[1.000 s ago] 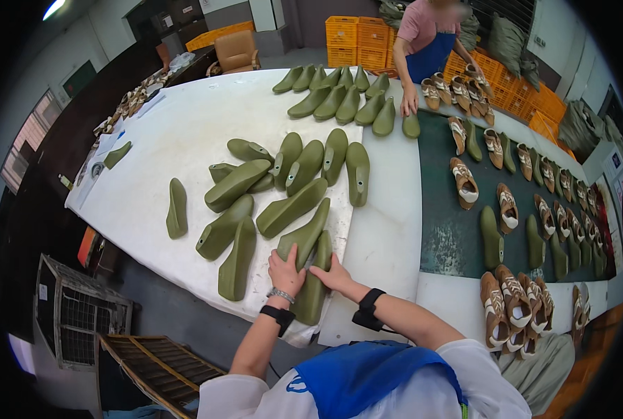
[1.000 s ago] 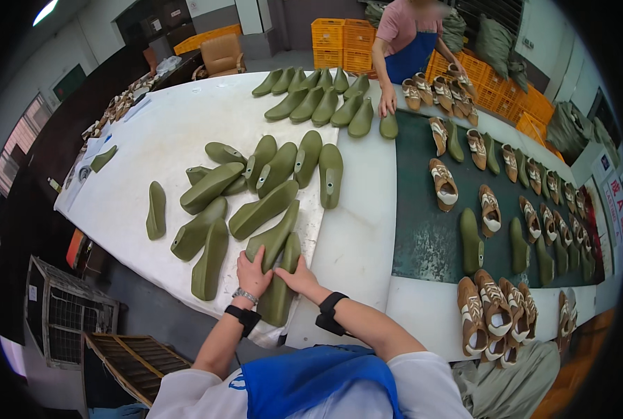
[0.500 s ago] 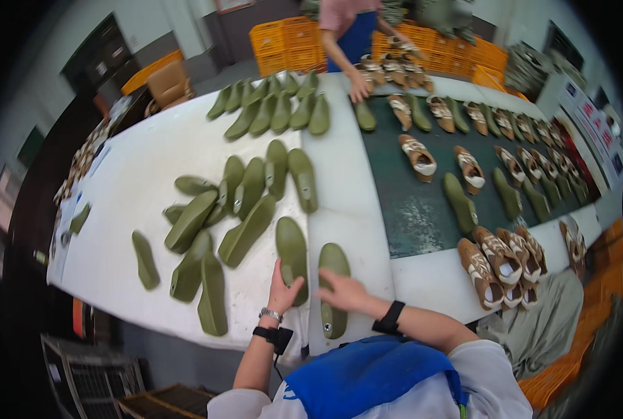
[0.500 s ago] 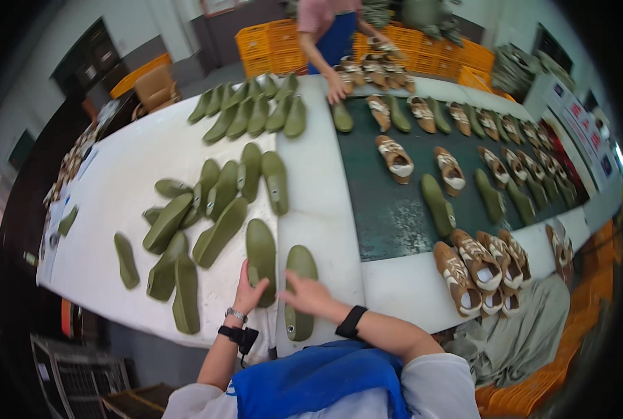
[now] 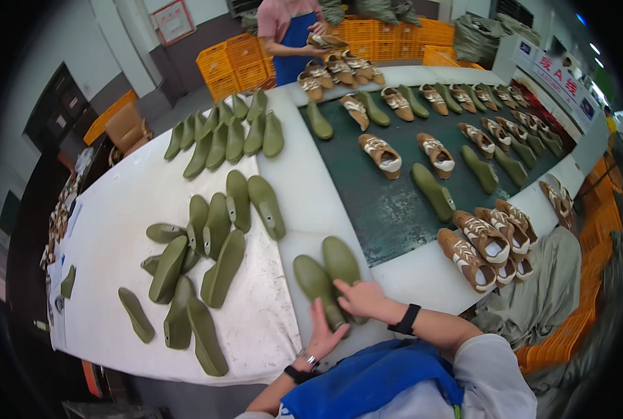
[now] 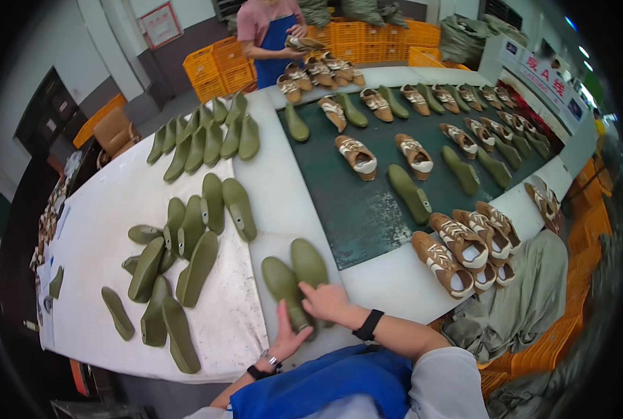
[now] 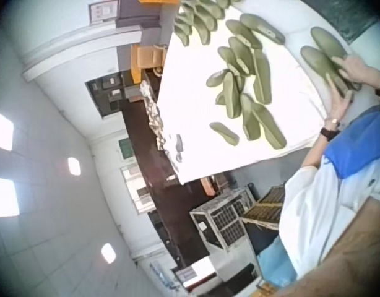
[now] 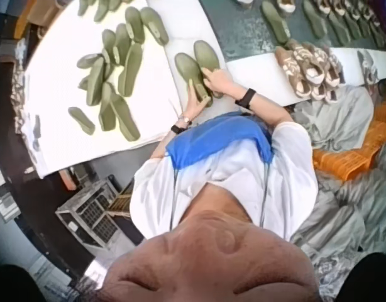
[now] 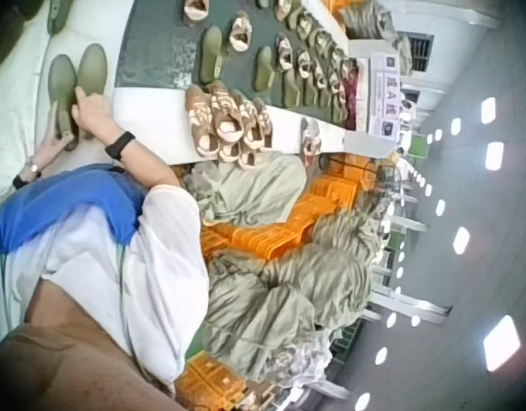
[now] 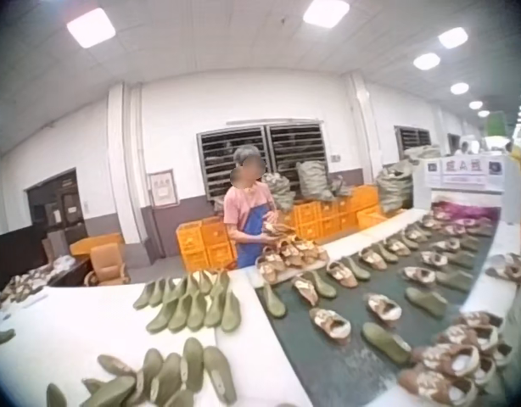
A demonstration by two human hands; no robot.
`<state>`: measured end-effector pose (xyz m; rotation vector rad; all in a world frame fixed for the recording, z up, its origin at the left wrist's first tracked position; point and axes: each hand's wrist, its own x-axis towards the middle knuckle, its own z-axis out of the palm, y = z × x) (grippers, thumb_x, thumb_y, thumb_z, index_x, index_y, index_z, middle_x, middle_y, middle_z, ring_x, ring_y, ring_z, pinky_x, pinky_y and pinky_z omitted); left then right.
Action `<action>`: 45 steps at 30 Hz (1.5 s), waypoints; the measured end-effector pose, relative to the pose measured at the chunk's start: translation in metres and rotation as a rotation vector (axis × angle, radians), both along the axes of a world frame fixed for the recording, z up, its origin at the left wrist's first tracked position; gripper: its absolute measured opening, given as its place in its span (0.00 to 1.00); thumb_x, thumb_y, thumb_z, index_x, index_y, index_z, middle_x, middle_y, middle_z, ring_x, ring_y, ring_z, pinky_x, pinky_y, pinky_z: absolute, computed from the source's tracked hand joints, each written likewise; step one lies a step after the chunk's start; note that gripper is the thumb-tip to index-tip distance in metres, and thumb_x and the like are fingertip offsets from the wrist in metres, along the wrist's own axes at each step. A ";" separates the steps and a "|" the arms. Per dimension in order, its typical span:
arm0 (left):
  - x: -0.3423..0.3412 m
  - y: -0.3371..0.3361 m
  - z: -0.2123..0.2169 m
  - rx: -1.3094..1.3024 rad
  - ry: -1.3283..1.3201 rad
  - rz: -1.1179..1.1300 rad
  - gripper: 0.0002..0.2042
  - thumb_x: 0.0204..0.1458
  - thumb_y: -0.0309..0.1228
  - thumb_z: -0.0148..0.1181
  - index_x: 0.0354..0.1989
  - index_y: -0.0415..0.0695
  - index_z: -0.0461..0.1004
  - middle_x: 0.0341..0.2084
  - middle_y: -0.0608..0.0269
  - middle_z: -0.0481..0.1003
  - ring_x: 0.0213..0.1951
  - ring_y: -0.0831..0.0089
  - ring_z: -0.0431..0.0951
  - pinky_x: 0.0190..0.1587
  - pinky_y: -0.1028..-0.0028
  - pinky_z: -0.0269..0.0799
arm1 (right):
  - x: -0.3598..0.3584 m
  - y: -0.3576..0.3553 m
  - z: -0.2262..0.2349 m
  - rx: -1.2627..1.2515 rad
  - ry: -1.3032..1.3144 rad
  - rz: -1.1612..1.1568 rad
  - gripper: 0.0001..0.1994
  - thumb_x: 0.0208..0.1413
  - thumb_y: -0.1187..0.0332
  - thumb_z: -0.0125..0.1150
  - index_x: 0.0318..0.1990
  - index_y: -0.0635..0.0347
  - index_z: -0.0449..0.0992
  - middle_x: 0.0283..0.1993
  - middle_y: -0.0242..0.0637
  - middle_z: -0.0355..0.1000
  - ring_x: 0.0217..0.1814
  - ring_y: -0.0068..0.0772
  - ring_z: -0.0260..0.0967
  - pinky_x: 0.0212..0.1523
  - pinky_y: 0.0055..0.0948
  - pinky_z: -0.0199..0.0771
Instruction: The person places shoes and green shoe lasts onto a conveyor belt, then moves a large sack and pulls more shoes out of it to place them onto the belt. Finally, the person picks up a shoe that fell on the floor and places it with the others.
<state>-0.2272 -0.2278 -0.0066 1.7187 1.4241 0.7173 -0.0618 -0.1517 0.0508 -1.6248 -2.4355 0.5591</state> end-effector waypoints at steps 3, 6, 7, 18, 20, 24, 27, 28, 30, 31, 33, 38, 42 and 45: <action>0.010 0.057 0.015 -0.186 -0.219 -0.193 0.44 0.44 0.40 0.62 0.63 0.37 0.40 0.59 0.39 0.47 0.63 0.53 0.47 0.63 0.65 0.45 | 0.031 0.017 0.001 0.069 -0.061 -0.105 0.20 0.47 0.60 0.50 0.50 0.50 0.67 0.24 0.46 0.71 0.24 0.46 0.71 0.24 0.42 0.71; -0.030 0.152 -0.010 0.130 -0.013 0.002 0.41 0.43 0.38 0.62 0.62 0.40 0.45 0.58 0.38 0.50 0.60 0.50 0.53 0.61 0.63 0.49 | 0.045 0.024 0.001 0.069 -0.059 -0.122 0.21 0.47 0.59 0.51 0.51 0.47 0.67 0.24 0.46 0.70 0.22 0.45 0.70 0.23 0.40 0.71; -0.044 0.187 -0.009 0.319 0.175 0.132 0.40 0.42 0.37 0.62 0.62 0.41 0.47 0.57 0.39 0.52 0.59 0.50 0.54 0.60 0.63 0.51 | 0.045 0.023 0.000 0.095 -0.049 -0.121 0.21 0.47 0.59 0.52 0.51 0.47 0.67 0.23 0.46 0.70 0.22 0.45 0.70 0.23 0.40 0.71; -0.079 0.250 0.003 0.098 0.174 0.289 0.32 0.41 0.29 0.54 0.57 0.41 0.52 0.51 0.40 0.61 0.54 0.49 0.62 0.55 0.63 0.60 | 0.039 0.028 0.000 0.079 -0.015 -0.146 0.20 0.45 0.58 0.54 0.49 0.46 0.69 0.23 0.44 0.70 0.21 0.44 0.70 0.22 0.39 0.70; -0.063 0.184 0.006 0.112 0.184 0.178 0.32 0.43 0.32 0.55 0.58 0.40 0.51 0.51 0.40 0.61 0.54 0.49 0.62 0.55 0.63 0.60 | 0.037 0.032 -0.002 0.065 -0.006 -0.135 0.21 0.45 0.58 0.54 0.50 0.46 0.69 0.23 0.44 0.70 0.22 0.44 0.70 0.23 0.39 0.71; -0.050 0.118 0.044 -0.081 0.269 -0.086 0.35 0.46 0.41 0.57 0.60 0.42 0.48 0.50 0.39 0.61 0.54 0.43 0.62 0.55 0.61 0.61 | 0.040 0.036 -0.008 0.011 -0.035 -0.172 0.21 0.46 0.57 0.54 0.51 0.46 0.68 0.26 0.45 0.71 0.24 0.45 0.71 0.25 0.40 0.71; -0.086 0.190 0.052 -0.201 0.291 -0.052 0.35 0.47 0.46 0.55 0.59 0.39 0.52 0.40 0.39 0.69 0.49 0.49 0.68 0.52 0.63 0.63 | 0.057 0.032 0.002 -0.060 -0.022 -0.243 0.22 0.46 0.57 0.52 0.52 0.46 0.66 0.28 0.45 0.72 0.26 0.46 0.71 0.27 0.42 0.71; -0.094 0.229 0.062 -0.153 0.346 0.095 0.29 0.47 0.40 0.56 0.56 0.39 0.58 0.39 0.40 0.70 0.43 0.51 0.71 0.47 0.62 0.66 | 0.061 0.027 0.000 -0.038 0.025 -0.244 0.23 0.46 0.57 0.51 0.52 0.47 0.65 0.28 0.44 0.73 0.27 0.46 0.72 0.28 0.42 0.71; -0.127 0.300 0.067 0.488 0.364 0.167 0.25 0.40 0.26 0.58 0.52 0.39 0.64 0.40 0.45 0.71 0.43 0.53 0.70 0.46 0.63 0.65 | 0.062 0.027 -0.011 -0.138 0.054 -0.298 0.23 0.46 0.56 0.48 0.53 0.47 0.64 0.30 0.43 0.73 0.30 0.48 0.72 0.29 0.44 0.71; -0.125 0.318 0.069 0.436 0.386 0.305 0.26 0.40 0.24 0.56 0.52 0.40 0.64 0.45 0.46 0.69 0.48 0.54 0.68 0.49 0.63 0.64 | 0.059 0.028 -0.006 -0.180 0.152 -0.324 0.22 0.46 0.56 0.48 0.52 0.46 0.64 0.29 0.45 0.72 0.31 0.48 0.71 0.28 0.44 0.70; -0.208 0.352 0.011 0.347 0.417 0.129 0.36 0.38 0.28 0.59 0.59 0.36 0.51 0.54 0.43 0.60 0.53 0.53 0.64 0.57 0.63 0.60 | 0.045 0.032 -0.001 -0.286 0.196 -0.279 0.22 0.43 0.58 0.48 0.49 0.50 0.65 0.27 0.47 0.71 0.28 0.50 0.70 0.26 0.46 0.68; -0.015 0.449 -0.020 0.374 -0.119 -0.469 0.43 0.38 0.34 0.63 0.60 0.32 0.43 0.56 0.39 0.56 0.55 0.53 0.62 0.59 0.61 0.56 | 0.049 0.029 -0.032 0.000 0.213 -0.250 0.24 0.42 0.59 0.49 0.52 0.44 0.64 0.21 0.47 0.69 0.23 0.49 0.69 0.21 0.46 0.67; 0.054 0.390 -0.019 0.342 -0.212 -0.606 0.43 0.39 0.35 0.63 0.60 0.32 0.43 0.56 0.39 0.56 0.55 0.52 0.62 0.59 0.60 0.56 | 0.058 0.016 -0.016 -0.001 0.228 -0.316 0.22 0.41 0.62 0.50 0.48 0.51 0.67 0.19 0.46 0.69 0.23 0.50 0.69 0.24 0.45 0.68; 0.061 0.320 -0.018 0.306 -0.252 -0.614 0.43 0.39 0.36 0.63 0.60 0.32 0.43 0.56 0.40 0.56 0.56 0.52 0.62 0.59 0.60 0.55 | 0.057 0.015 -0.012 -0.003 0.228 -0.290 0.20 0.40 0.62 0.51 0.45 0.52 0.68 0.19 0.47 0.69 0.23 0.50 0.69 0.24 0.45 0.68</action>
